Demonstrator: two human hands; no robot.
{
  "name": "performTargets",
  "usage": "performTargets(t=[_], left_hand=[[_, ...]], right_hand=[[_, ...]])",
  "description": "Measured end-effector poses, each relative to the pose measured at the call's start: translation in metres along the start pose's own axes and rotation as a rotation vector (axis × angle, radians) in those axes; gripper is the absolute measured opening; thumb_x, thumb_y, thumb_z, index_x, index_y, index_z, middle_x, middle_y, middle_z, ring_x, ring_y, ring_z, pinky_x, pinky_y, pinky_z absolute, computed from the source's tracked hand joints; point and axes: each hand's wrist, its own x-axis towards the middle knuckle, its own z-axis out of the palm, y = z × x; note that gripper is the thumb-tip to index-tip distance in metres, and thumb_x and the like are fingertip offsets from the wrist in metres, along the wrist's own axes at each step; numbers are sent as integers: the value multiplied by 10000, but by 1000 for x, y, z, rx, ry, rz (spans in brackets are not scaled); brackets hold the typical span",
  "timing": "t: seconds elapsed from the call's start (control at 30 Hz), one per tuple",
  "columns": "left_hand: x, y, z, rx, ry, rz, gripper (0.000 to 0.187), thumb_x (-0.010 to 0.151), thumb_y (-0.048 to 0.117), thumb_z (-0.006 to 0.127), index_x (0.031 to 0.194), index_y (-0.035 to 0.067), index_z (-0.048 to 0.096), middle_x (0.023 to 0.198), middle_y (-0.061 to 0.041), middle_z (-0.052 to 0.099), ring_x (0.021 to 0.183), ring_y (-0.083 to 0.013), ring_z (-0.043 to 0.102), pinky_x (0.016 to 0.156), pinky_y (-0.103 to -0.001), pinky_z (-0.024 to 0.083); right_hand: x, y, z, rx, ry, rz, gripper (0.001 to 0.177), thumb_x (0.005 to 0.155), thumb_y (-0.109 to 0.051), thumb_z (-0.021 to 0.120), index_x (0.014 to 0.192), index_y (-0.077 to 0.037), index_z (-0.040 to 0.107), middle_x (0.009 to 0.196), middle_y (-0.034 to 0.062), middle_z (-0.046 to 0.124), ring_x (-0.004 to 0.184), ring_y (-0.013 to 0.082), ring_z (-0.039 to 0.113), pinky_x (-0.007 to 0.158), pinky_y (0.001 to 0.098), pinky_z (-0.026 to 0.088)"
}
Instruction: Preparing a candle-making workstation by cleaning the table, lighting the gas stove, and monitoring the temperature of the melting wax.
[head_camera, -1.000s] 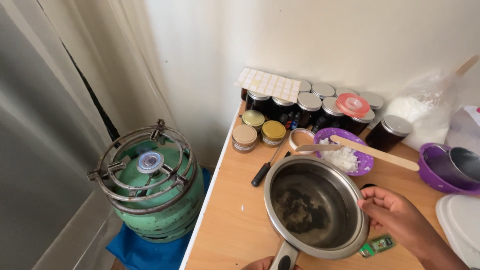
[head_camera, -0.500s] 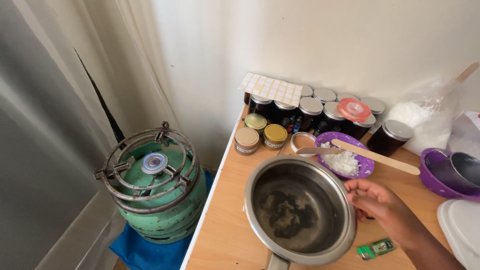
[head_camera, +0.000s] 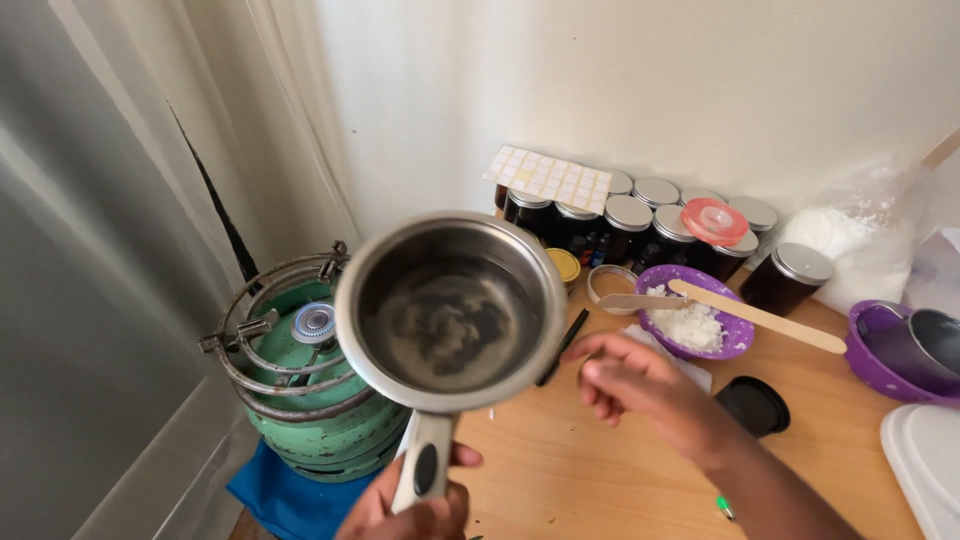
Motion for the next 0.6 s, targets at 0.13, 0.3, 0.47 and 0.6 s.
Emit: performTargets(t=[0.13,0.3,0.47,0.6], left_hand=[[9,53,16,-80,165,-37,511,924,-63,566,1430,-48,639,710,-95,383,434,-150,368,367,-271,270],[39,82,-23,26,128,125,450,971,12,541,1412,-59,595,733,-67,367,456,-99,344,337,-258,336],[59,97,-57,48,194,198,442,990,49,516,1415,-47,593,764,-47,353,497,-99,334,388,-254,328],[70,100,-78,42,242,303,426,1000,64,523,1395,-77,601,759,-20,354,500,-61,345,382,-219,324]], right_hand=[[18,36,33,-55,-135,95,266,966,-200,729,1125,-6,819,802,125,771,661,167,639,611,297,497],[35,88,77,-70,-229,179,118,986,-141,721,1030,-50,782,803,66,734,706,125,681,624,266,527],[54,93,96,-103,-183,96,122,955,-90,687,926,-37,793,701,60,707,663,105,651,623,267,531],[67,102,100,-88,-133,-53,116,980,-93,713,892,-31,755,675,46,655,616,113,617,576,272,481]])
